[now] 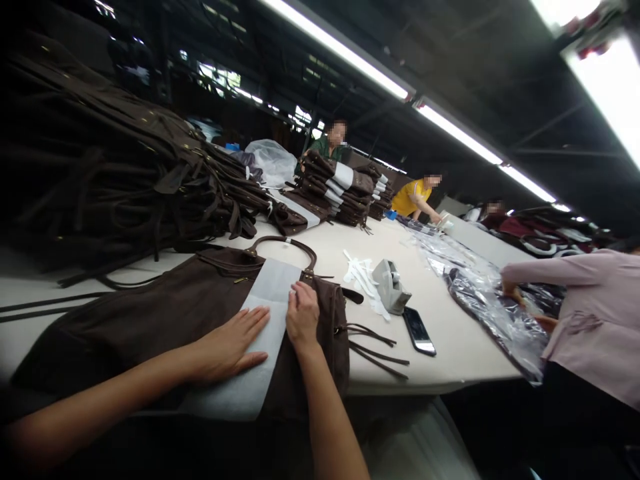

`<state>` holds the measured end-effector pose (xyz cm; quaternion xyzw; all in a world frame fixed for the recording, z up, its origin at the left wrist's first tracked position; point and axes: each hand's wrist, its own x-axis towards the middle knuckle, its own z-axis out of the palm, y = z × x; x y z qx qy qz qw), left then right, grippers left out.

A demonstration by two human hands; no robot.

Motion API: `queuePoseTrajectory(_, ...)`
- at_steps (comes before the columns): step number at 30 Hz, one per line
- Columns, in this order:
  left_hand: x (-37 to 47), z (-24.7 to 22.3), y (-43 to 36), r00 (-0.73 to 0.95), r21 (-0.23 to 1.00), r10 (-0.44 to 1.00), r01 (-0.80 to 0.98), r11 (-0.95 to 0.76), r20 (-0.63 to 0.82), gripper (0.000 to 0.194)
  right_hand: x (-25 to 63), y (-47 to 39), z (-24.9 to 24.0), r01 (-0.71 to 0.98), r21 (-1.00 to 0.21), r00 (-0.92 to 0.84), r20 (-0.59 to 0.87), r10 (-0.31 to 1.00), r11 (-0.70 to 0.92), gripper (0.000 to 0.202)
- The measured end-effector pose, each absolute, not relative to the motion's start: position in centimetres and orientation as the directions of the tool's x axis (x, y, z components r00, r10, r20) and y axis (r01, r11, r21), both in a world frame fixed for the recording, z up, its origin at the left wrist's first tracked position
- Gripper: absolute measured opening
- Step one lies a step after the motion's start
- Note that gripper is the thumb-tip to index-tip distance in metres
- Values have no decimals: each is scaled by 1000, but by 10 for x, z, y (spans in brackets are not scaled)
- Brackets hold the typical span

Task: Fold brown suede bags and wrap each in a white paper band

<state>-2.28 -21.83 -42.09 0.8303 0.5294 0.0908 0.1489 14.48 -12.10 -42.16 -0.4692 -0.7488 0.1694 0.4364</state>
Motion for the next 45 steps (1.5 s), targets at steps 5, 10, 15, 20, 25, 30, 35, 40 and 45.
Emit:
queuePoseTrajectory(5, -22, -407, -222, 390, 374, 918, 863, -338, -71, 77, 126, -96, -428, 633, -486, -443, 410, 797, 602, 22)
queuePoseTrajectory(10, -23, -403, -227, 380, 428, 923, 845, -322, -55, 78, 131, -89, -418, 641, -404, -540, 367, 757, 653, 16)
queuePoseTrajectory(15, -26, -408, -228, 374, 446, 927, 834, -324, -25, 78, 124, -48, -392, 693, -336, -540, 346, 768, 638, 30)
queuePoseTrajectory(20, -27, -406, -231, 372, 439, 927, 841, -317, -44, 80, 100, 5, -392, 766, -303, -519, 231, 823, 567, 37)
queuePoseTrajectory(25, -27, -407, -229, 371, 399, 927, 860, -319, -59, 81, 80, 6, -412, 821, -252, -491, 143, 859, 512, 45)
queuePoseTrajectory(30, -23, -414, -222, 364, 321, 930, 887, -332, -45, 83, 87, -16, -426, 774, -219, -580, 130, 804, 594, 45)
queuePoseTrajectory(35, -23, -422, -221, 380, 279, 924, 884, -376, 44, 84, 105, -27, -432, 706, -222, -675, 76, 734, 673, 48)
queuePoseTrajectory(40, -24, -428, -224, 337, 279, 930, 888, -366, 147, 76, 118, -38, -432, 623, -250, -755, 58, 653, 742, 40)
queuePoseTrajectory(45, -25, -439, -220, 106, 376, 957, 904, -206, 271, 55, 129, -53, -436, 487, -322, -856, 7, 516, 812, 43)
